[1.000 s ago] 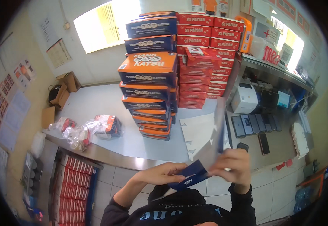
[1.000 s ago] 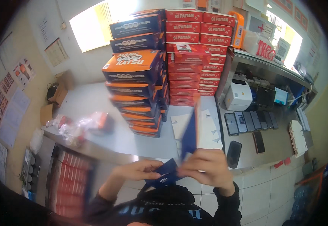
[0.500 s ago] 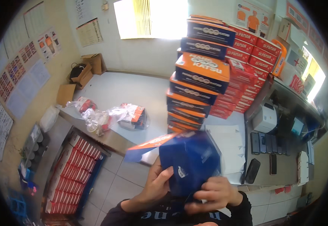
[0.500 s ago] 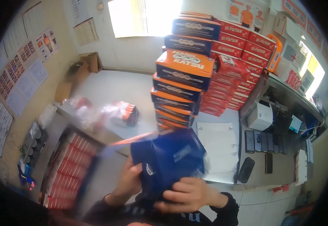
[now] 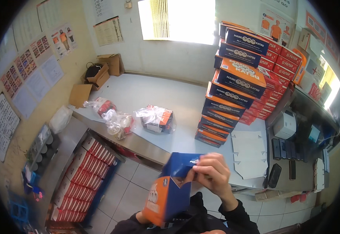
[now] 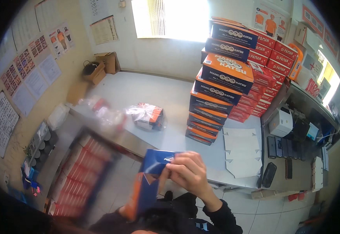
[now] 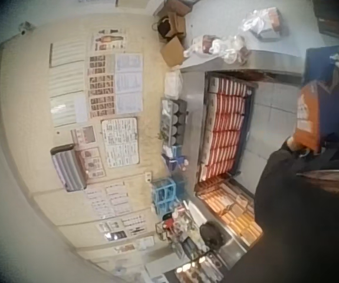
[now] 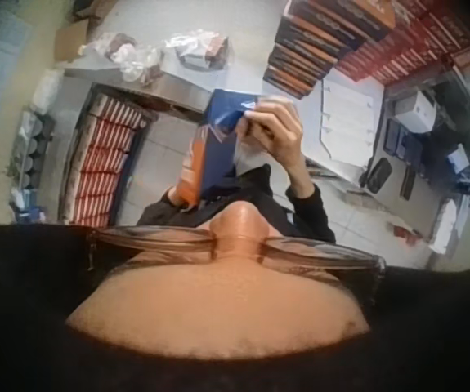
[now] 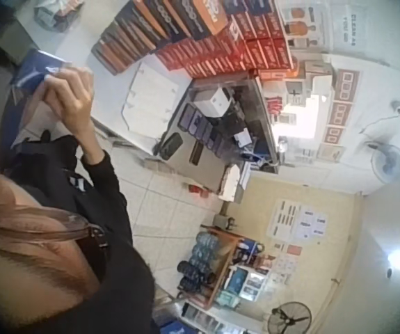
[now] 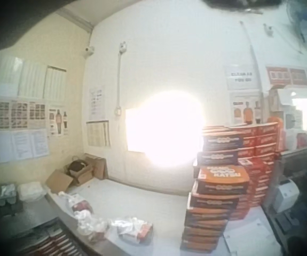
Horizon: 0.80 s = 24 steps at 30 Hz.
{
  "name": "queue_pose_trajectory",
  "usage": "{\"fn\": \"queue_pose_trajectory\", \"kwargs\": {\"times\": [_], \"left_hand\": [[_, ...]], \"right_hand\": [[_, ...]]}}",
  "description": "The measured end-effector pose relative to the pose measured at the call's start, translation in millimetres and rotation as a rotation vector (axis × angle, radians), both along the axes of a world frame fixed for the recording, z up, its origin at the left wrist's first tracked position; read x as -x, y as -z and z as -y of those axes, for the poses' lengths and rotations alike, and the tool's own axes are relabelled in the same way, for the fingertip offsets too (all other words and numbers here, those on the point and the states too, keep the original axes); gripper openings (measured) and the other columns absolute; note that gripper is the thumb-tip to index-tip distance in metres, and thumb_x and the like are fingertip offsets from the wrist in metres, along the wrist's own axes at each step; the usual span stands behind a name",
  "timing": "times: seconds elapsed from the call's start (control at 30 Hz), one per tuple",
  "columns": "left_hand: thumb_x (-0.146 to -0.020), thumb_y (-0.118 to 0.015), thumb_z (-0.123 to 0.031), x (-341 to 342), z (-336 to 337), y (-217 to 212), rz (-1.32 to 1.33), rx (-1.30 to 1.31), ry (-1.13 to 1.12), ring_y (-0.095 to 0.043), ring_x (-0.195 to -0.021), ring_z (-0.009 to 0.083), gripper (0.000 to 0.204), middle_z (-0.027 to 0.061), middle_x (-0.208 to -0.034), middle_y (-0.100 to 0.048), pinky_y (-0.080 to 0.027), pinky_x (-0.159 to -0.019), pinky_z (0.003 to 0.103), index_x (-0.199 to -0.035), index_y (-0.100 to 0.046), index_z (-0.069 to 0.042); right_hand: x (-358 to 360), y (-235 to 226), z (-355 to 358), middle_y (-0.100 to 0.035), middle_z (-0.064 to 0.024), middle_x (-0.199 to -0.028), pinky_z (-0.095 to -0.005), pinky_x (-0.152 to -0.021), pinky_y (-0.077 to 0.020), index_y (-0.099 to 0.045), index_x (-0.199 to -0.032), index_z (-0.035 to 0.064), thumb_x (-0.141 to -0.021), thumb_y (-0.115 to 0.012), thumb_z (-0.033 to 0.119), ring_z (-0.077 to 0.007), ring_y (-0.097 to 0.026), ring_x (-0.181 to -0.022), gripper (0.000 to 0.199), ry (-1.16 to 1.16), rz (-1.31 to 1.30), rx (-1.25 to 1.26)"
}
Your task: The person folds and assembles cardboard food boxes, stacks them on a counter, and organizes several stacks on a lower shelf by hand.
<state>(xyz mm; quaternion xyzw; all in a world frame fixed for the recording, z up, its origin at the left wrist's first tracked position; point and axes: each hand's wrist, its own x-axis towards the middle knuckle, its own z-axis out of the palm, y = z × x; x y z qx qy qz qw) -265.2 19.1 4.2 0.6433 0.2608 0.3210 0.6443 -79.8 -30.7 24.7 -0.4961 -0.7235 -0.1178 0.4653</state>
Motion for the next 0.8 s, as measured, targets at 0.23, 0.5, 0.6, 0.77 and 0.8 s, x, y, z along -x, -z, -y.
{"fn": "queue_pose_trajectory", "kwargs": {"times": [0.23,0.5,0.6,0.77,0.8], "left_hand": [[-0.076,-0.067,-0.022,47,-25,49,-0.628,-0.787,0.540,-0.024,-0.130,0.0247,0.073,0.0152,-0.141,-0.029,-0.022,-0.104,0.041,-0.140,-0.032,-0.020],[-0.081,-0.063,-0.026,46,-25,59,-0.502,-1.025,0.275,-0.061,-0.078,0.0163,0.017,0.0017,-0.068,-0.057,-0.047,-0.052,0.029,-0.093,-0.058,-0.015],[-0.089,-0.056,-0.026,37,-38,39,-0.558,-0.950,0.426,-0.057,-0.075,0.0272,0.017,0.0116,-0.076,-0.054,-0.044,-0.068,0.037,-0.093,-0.059,-0.010],[-0.098,-0.040,-0.026,42,-37,30,-0.364,0.152,0.886,-0.051,-0.091,0.0127,0.035,0.0107,-0.104,-0.056,-0.044,-0.078,0.030,-0.124,-0.047,-0.004],[-0.097,-0.043,-0.024,39,-36,44,-0.255,0.008,0.869,-0.053,-0.087,0.0120,0.032,0.0098,-0.102,-0.057,-0.045,-0.073,0.028,-0.122,-0.048,-0.004]], "right_hand": [[-20,80,-1,-0.057,-0.0204,-0.113,-0.0421,-0.087,-0.0435,-0.056,-0.111,0.0055,-0.077,-0.063,0.023,-0.0364,-0.055,-0.100,0.039,0.059,-0.582,0.463],[-27,145,22,-0.060,-0.0092,-0.087,-0.0303,-0.075,-0.0490,-0.054,-0.113,-0.0019,-0.095,-0.045,0.028,-0.0212,-0.060,-0.077,0.036,0.274,-0.721,0.757],[26,90,21,-0.059,-0.0081,-0.076,-0.0297,-0.064,-0.0454,-0.056,-0.107,0.0001,-0.089,-0.059,0.020,-0.0195,-0.055,-0.062,0.027,-0.303,-0.817,0.728],[4,59,29,-0.056,-0.0049,-0.076,-0.0295,-0.062,-0.0394,-0.065,-0.081,0.0051,-0.070,-0.075,0.011,-0.0163,-0.051,-0.069,0.016,-0.836,-0.976,0.269],[5,47,30,-0.055,-0.0038,-0.077,-0.0299,-0.064,-0.0396,-0.066,-0.076,0.0069,-0.068,-0.076,0.014,-0.0182,-0.052,-0.072,0.015,-0.650,-0.791,0.344]]}}
